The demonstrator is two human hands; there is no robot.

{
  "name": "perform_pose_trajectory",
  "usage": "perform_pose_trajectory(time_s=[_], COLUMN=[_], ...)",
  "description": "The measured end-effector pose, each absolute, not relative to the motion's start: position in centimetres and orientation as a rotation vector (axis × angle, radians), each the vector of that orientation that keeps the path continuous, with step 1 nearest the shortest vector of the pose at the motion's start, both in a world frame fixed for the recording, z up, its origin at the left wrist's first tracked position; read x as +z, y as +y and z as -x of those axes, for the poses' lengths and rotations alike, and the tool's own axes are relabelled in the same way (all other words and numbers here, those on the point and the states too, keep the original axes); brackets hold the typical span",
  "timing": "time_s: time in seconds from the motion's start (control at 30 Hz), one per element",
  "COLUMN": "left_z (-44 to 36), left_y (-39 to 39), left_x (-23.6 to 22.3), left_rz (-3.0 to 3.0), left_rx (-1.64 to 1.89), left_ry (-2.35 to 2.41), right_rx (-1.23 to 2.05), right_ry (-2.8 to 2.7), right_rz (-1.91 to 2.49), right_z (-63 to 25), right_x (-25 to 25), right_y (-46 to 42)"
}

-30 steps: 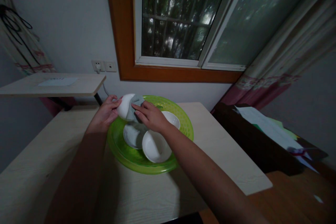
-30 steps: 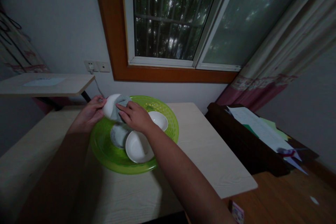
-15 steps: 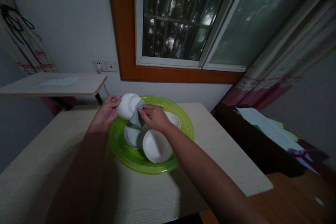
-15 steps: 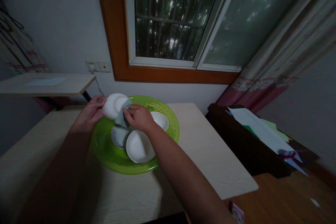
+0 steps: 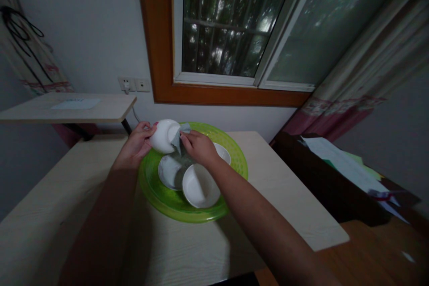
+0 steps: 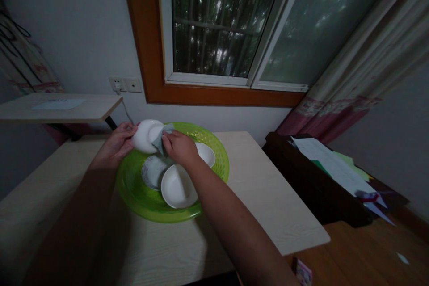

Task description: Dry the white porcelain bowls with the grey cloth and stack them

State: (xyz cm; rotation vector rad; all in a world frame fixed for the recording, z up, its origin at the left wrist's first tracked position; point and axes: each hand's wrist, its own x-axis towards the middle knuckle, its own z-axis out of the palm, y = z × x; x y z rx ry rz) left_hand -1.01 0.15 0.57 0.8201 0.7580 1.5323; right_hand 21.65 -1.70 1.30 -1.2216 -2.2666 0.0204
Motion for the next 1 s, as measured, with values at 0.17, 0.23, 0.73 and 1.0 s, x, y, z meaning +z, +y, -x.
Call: perform_pose_trajectory(time_s=[0.17,0.23,0.73,1.0], left_z=[1.11,1.04,1.05,0.98], left_y=[0.41,0.35,0.32,0.35], left_x=[0.45,0.61,0.47,0.65], left_rz=[-0.794,-0.797,-0.818,-0.751], left_rx=[1.555,1.543,1.530,1.568], left_ry=[0.765,0.762,0.762,0.742], right_rx=[0.110,0.174,0.079,0.320], right_ry=[-2.374,-2.398,-2.296,-2.426], right_rz=[1.074,0.940,1.273,1.028], right_z=[-21.96,-21.91,-21.82,-22.19], right_x=[1.18,1.06,1.32,1.40], right_y=[-1.69,-1.81,-1.80,-2.28])
